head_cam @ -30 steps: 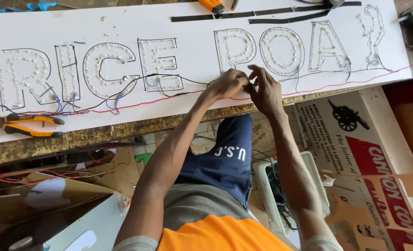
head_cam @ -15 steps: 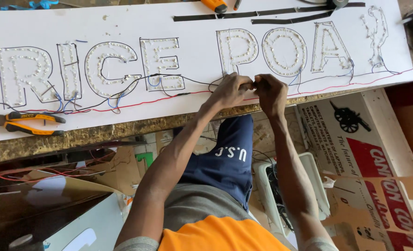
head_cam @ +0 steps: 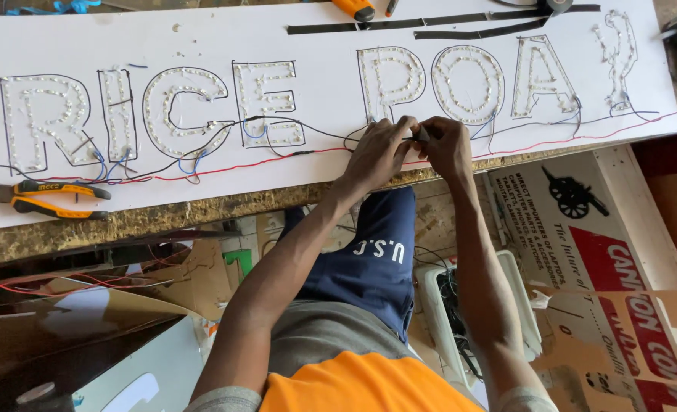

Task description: Assembling and wiring an LED sign on a workbench

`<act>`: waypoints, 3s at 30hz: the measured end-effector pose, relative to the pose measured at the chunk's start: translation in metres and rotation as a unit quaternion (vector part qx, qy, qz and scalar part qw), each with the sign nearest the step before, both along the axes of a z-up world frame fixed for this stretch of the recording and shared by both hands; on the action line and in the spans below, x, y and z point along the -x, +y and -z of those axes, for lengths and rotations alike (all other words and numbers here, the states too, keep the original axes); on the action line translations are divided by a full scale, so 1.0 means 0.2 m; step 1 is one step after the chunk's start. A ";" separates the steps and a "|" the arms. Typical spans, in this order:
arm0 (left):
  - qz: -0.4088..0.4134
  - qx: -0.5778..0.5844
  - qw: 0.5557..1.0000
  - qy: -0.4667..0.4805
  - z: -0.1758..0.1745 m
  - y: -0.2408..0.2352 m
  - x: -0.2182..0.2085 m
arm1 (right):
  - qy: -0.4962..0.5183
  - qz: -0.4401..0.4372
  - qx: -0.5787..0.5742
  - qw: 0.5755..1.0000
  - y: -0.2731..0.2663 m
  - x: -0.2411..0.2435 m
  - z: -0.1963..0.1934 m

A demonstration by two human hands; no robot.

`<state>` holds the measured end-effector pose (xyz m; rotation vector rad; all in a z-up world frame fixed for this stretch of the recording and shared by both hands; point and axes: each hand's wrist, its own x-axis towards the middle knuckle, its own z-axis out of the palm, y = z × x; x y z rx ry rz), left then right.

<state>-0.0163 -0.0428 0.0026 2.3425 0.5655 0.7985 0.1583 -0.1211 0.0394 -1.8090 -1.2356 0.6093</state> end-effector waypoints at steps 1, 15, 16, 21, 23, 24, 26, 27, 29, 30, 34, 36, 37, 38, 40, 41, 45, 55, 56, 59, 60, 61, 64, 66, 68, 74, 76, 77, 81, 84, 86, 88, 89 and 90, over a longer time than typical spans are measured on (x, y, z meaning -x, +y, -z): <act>0.001 0.000 1.000 0.000 0.05 0.00 -0.01 | 0.000 0.001 0.000 1.000 0.00 0.01 -0.01; -0.013 -0.070 0.996 0.052 0.20 0.03 -0.08 | 0.051 -0.013 0.008 0.999 0.01 0.00 -0.06; -0.012 -0.070 0.996 0.052 0.18 0.03 -0.08 | 0.051 -0.013 0.008 0.999 0.02 0.00 -0.05; -0.011 -0.026 0.998 0.052 0.09 0.02 -0.07 | 0.076 0.025 0.005 0.997 0.04 0.00 -0.03; -0.007 -0.008 0.999 0.049 0.15 0.05 -0.09 | 0.078 0.018 -0.005 0.997 0.00 0.04 -0.13; -0.005 0.008 0.999 0.046 0.18 0.07 -0.10 | 0.078 0.009 -0.017 0.997 -0.01 0.06 -0.18; 0.005 0.052 0.997 0.058 0.12 0.09 -0.09 | 0.066 -0.040 -0.039 0.996 -0.07 0.06 -0.21; 0.014 0.096 0.993 0.070 0.10 0.09 -0.10 | 0.053 -0.090 -0.061 0.993 -0.10 0.05 -0.22; 0.033 0.147 0.986 0.068 0.08 0.13 -0.11 | 0.041 -0.118 -0.055 0.991 -0.16 0.04 -0.25; 0.051 0.198 0.977 0.066 0.07 0.14 -0.11 | 0.030 -0.149 -0.049 0.987 -0.19 0.04 -0.27; 0.077 0.297 0.948 0.085 0.08 0.18 -0.10 | -0.064 -0.136 -0.045 0.988 -0.15 0.05 -0.21; 0.094 0.327 0.938 0.067 -0.04 0.20 -0.06 | -0.167 -0.105 -0.088 0.976 -0.11 0.06 -0.13; 0.092 0.326 0.938 0.067 0.01 0.22 -0.08 | -0.167 -0.106 -0.089 0.976 -0.10 0.06 -0.10; 0.106 0.345 0.931 0.057 0.05 0.24 -0.10 | -0.190 -0.097 -0.126 0.969 -0.09 0.06 -0.06; 0.121 0.362 0.923 0.048 0.06 0.27 -0.11 | -0.212 -0.088 -0.164 0.959 -0.08 0.08 -0.03; 0.111 0.366 0.922 0.056 0.02 0.27 -0.10 | -0.239 -0.084 -0.199 0.947 -0.09 0.09 -0.03; 0.106 0.381 0.917 0.059 -0.08 0.25 -0.09 | -0.237 -0.079 -0.279 0.927 -0.12 0.09 0.03; 0.042 0.111 0.992 0.037 0.16 0.10 -0.03 | 0.021 0.038 -0.133 0.990 0.01 0.06 0.04; 0.038 0.067 0.997 0.012 0.17 0.09 -0.04 | -0.017 0.060 -0.101 0.993 0.02 0.06 0.05; 0.029 -0.011 1.000 -0.005 0.12 0.08 -0.05 | -0.091 0.077 -0.061 0.991 0.06 0.04 0.02; 0.012 -0.047 0.999 0.005 0.10 0.08 -0.03 | -0.122 0.059 -0.054 0.989 0.07 0.05 0.01; 0.010 -0.042 0.999 0.006 0.11 0.01 -0.01 | -0.121 0.057 -0.051 0.990 0.02 0.07 0.00; -0.038 -0.061 0.997 -0.010 0.08 0.03 -0.04 | -0.015 0.017 -0.035 0.999 0.04 0.02 -0.07; -0.038 -0.087 0.995 0.013 0.14 0.02 -0.06 | -0.013 -0.022 0.025 0.999 0.04 -0.02 -0.05; -0.040 -0.110 0.993 0.026 0.18 0.02 -0.07 | 0.002 -0.031 0.041 0.999 0.03 -0.02 -0.08; -0.047 -0.142 0.987 0.050 0.14 0.03 -0.08 | 0.041 -0.041 0.054 0.997 0.01 -0.02 -0.14; -0.042 -0.120 0.991 0.048 0.07 0.02 -0.06 | 0.038 -0.034 0.045 0.998 -0.01 -0.02 -0.14; -0.037 -0.064 0.996 0.053 0.04 0.02 -0.05 | 0.032 -0.051 0.020 0.998 -0.02 -0.02 -0.14; -0.002 0.117 0.989 0.086 0.09 0.08 -0.09 | 0.064 -0.158 -0.009 0.985 -0.14 -0.04 -0.22; 0.059 0.231 0.964 0.119 -0.06 0.14 -0.05 | -0.012 -0.163 -0.025 0.986 -0.17 0.00 -0.27; 0.061 0.277 0.952 0.117 0.01 0.19 -0.09 | -0.061 -0.144 -0.055 0.986 -0.13 -0.01 -0.15; 0.061 0.323 0.937 0.115 0.01 0.20 -0.10 | -0.109 -0.128 -0.085 0.982 -0.11 0.00 -0.06; 0.064 0.344 0.931 0.100 -0.03 0.20 -0.08 | -0.131 -0.122 -0.129 0.975 -0.12 0.02 -0.03; 0.065 0.362 0.926 0.082 -0.08 0.21 -0.07 | -0.152 -0.117 -0.177 0.965 -0.09 0.04 -0.01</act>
